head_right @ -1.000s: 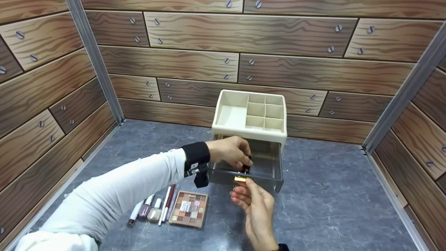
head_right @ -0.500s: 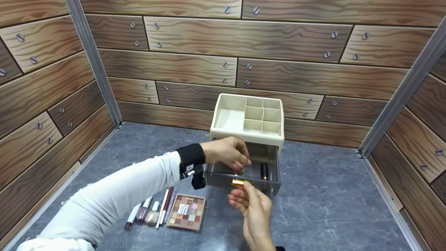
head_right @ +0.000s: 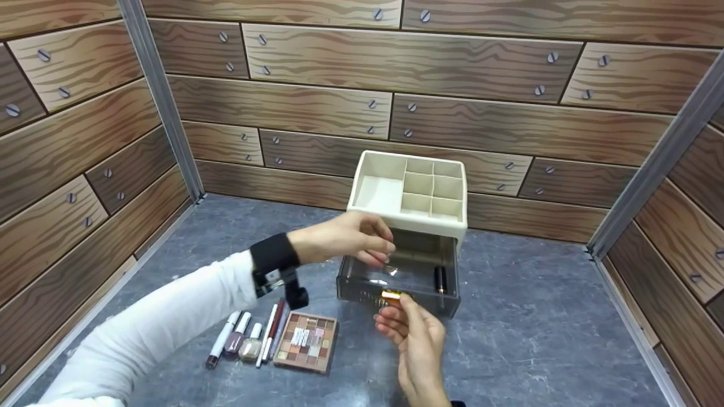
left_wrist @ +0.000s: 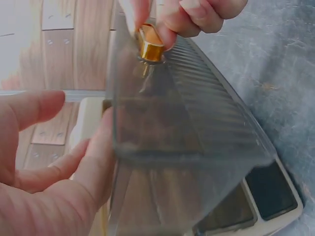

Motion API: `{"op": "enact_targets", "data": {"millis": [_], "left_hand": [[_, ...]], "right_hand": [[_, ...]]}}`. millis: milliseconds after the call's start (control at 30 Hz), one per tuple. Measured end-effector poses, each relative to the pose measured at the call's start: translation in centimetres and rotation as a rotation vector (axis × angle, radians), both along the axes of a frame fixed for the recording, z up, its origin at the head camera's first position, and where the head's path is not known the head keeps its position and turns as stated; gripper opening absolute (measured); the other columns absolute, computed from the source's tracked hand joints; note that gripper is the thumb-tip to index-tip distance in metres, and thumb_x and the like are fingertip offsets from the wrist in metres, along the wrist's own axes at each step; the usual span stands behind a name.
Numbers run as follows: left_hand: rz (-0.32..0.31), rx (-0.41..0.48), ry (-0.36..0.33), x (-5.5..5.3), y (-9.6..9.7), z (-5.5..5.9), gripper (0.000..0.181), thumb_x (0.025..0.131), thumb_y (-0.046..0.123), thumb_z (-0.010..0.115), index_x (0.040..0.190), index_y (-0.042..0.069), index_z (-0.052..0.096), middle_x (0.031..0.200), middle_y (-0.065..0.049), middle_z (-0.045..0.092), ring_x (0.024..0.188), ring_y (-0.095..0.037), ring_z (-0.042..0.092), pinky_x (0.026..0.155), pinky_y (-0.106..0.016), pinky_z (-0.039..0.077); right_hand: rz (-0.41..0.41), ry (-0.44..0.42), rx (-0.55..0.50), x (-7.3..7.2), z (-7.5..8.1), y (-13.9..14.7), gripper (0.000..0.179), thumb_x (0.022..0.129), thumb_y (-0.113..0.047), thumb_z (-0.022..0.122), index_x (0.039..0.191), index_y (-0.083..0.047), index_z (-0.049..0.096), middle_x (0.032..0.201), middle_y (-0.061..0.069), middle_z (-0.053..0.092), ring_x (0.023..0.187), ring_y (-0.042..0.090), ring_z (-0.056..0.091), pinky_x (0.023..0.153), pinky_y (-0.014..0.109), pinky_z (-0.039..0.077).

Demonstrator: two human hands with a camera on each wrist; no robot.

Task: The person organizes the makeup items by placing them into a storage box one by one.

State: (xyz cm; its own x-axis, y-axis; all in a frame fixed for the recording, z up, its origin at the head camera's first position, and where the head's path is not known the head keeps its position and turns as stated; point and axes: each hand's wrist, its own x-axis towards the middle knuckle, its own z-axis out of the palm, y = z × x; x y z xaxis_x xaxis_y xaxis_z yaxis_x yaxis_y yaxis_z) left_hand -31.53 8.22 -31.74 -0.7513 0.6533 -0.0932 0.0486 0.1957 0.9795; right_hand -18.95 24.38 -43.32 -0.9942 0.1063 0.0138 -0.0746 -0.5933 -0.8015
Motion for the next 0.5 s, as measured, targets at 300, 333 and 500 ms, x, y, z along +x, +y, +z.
{"op": "enact_targets", "data": {"millis": [300,333,500], "left_hand": [[0.129,0.12,0.131,-0.7,-5.5,-2.3,0.021,0.098,0.011,0.073,0.114,0.0,0.066,0.108,-0.018,0.073,0.094,-0.029,0.072,0.079,-0.031,0.065],[0.144,0.131,0.128,-0.8,-6.2,-2.5,0.021,0.098,0.011,0.073,0.114,0.0,0.066,0.107,-0.017,0.072,0.094,-0.03,0.071,0.079,-0.031,0.065],[0.153,0.107,0.085,-1.2,-9.8,-4.0,0.024,0.1,0.013,0.07,0.121,0.002,0.065,0.112,-0.013,0.07,0.097,-0.026,0.07,0.083,-0.037,0.066]], "right_hand": [[0.004,0.02,0.006,0.0,0.0,0.2,0.035,0.111,-0.015,0.049,0.092,-0.004,0.075,0.078,0.006,0.077,0.071,0.016,0.076,0.067,0.025,0.065],[0.004,0.02,0.004,0.0,0.0,0.2,0.034,0.111,-0.015,0.049,0.092,-0.004,0.075,0.078,0.006,0.077,0.071,0.016,0.076,0.067,0.025,0.065],[-0.008,-0.011,0.019,-0.1,-0.2,0.1,0.034,0.111,-0.017,0.05,0.093,-0.005,0.075,0.078,0.005,0.076,0.071,0.016,0.076,0.067,0.025,0.065]]}}
